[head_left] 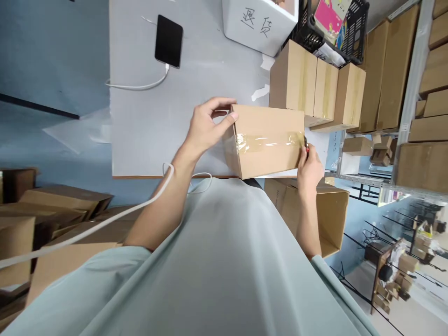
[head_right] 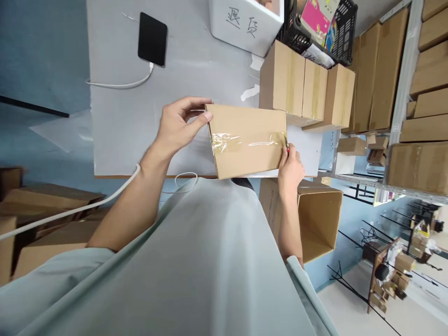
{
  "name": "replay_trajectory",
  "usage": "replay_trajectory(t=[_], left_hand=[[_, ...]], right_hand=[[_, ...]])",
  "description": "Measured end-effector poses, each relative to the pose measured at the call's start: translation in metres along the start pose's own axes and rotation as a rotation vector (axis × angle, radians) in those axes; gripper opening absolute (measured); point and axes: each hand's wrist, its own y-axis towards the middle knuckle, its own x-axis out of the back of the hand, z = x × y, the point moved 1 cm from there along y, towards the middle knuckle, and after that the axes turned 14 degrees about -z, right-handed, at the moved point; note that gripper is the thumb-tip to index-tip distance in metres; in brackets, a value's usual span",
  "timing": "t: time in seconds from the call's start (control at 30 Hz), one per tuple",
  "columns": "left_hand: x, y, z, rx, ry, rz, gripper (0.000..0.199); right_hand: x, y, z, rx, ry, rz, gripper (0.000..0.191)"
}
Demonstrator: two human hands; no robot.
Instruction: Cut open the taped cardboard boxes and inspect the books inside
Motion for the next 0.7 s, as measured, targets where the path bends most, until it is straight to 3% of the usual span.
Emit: replay_trajectory(t=[0.1,0.2,0.3,0.37,0.53,0.7], left_hand=[[0.006,-0.002,-0.004,0.010,-0.018,0.035,0.041],[0.008,-0.007,-0.007,0.001,-0.028,0.059,0.036],[0.008,-0.012,-0.011,-0.009,-0.041,0.053,0.045],[0.007,-0.014,-0.012,-0.012,-0.048,0.040,0.046],[0.009,-0.014,-0.010,-0.042,-0.055,0.032,0.046],[0.010,-0.014,-0.007,-0.067,-0.039,0.042,0.047]], right_hand=[[0.022,-0.001,-0.004,-0.162,0.073,-0.063,0.064],[0.040,-0.014,0.003,-0.207,0.340,0.086,0.063],[0.055,-0.039,0.029,-0.099,0.583,0.365,0.049],[0.066,-0.053,0.052,0.037,0.625,0.464,0.043],[0.089,-0.060,0.098,0.315,0.438,0.480,0.043],[0.094,-0.051,0.118,0.444,0.273,0.506,0.045]])
